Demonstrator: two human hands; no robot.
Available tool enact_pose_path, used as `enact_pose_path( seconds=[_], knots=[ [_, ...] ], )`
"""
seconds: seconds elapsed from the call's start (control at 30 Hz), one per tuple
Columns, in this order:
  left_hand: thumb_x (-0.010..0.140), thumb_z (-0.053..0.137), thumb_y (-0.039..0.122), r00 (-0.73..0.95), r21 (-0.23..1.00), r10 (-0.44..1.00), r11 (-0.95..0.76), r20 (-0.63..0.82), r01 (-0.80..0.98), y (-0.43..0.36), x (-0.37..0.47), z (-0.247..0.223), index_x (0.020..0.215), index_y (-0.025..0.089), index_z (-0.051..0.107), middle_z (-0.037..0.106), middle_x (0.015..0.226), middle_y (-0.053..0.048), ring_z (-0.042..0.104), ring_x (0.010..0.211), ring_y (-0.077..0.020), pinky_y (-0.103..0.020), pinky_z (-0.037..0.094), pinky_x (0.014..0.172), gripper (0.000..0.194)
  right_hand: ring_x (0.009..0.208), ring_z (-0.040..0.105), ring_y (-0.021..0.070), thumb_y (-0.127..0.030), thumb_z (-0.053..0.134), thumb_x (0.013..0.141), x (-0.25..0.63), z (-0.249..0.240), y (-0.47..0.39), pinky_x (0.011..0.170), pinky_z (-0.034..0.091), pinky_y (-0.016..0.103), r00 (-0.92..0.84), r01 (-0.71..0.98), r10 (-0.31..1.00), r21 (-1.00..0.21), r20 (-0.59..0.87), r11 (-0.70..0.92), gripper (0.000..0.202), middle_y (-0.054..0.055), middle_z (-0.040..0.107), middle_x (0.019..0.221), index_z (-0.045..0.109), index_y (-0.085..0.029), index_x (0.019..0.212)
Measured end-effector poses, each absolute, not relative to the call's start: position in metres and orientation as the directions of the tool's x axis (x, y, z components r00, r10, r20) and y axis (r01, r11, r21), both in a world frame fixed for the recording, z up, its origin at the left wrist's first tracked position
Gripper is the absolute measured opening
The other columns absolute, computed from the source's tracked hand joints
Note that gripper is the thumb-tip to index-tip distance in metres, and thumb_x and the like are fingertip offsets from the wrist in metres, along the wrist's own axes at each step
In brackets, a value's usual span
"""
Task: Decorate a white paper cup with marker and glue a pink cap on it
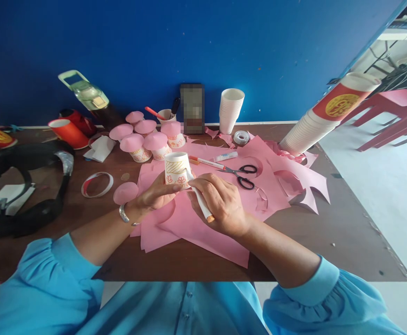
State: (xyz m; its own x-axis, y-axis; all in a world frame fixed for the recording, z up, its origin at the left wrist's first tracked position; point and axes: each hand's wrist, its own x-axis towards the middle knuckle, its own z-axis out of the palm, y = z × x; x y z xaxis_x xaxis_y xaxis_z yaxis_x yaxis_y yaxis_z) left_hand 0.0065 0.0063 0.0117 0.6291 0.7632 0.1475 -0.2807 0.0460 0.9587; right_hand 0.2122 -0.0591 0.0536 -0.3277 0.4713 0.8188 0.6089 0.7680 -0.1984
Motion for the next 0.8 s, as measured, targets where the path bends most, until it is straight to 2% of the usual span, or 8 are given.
enact_pose_path(
  seconds=[0.2, 0.5, 0.8],
  knots=[
    [0.090, 0.083, 0.033, 0.612, 0.948, 0.781, 0.089, 0.125, -0.307, 0.0055, 0.0071, 0.0117, 0.110, 0.021, 0.070, 0.075, 0.105, -0.005, 0.069, 0.101, -0.0237, -0.038, 0.054, 0.092, 0.027, 0.085, 0.075, 0.0204, -0.005, 0.063, 0.097, 0.2112, 0.0527, -0.0608, 0.071, 0.064, 0.032, -0.342, 0.588, 0.460, -0.196, 0.819, 0.785, 0.029, 0.008, 0.077, 0.099, 0.060, -0.018, 0.123],
    [0.092, 0.080, 0.033, 0.628, 0.946, 0.766, 0.089, 0.135, -0.311, 0.0070, 0.0075, 0.0102, 0.121, 0.022, 0.069, 0.077, 0.112, -0.007, 0.070, 0.114, -0.0273, -0.040, 0.054, 0.097, 0.033, 0.082, 0.074, 0.0191, -0.008, 0.061, 0.098, 0.2085, 0.0504, -0.0638, 0.069, 0.063, 0.031, -0.352, 0.603, 0.464, -0.183, 0.813, 0.777, 0.026, 0.007, 0.075, 0.095, 0.059, -0.019, 0.122],
    [0.089, 0.083, 0.042, 0.608, 0.968, 0.789, 0.071, 0.095, -0.242, 0.0066, 0.0052, 0.0100, 0.126, 0.020, 0.066, 0.077, 0.105, -0.006, 0.071, 0.105, -0.0263, -0.038, 0.054, 0.089, 0.046, 0.080, 0.074, 0.0196, -0.010, 0.063, 0.096, 0.2108, 0.0512, -0.0646, 0.069, 0.064, 0.031, -0.367, 0.565, 0.442, -0.182, 0.818, 0.805, 0.029, 0.007, 0.074, 0.094, 0.061, -0.018, 0.124]
  ],
)
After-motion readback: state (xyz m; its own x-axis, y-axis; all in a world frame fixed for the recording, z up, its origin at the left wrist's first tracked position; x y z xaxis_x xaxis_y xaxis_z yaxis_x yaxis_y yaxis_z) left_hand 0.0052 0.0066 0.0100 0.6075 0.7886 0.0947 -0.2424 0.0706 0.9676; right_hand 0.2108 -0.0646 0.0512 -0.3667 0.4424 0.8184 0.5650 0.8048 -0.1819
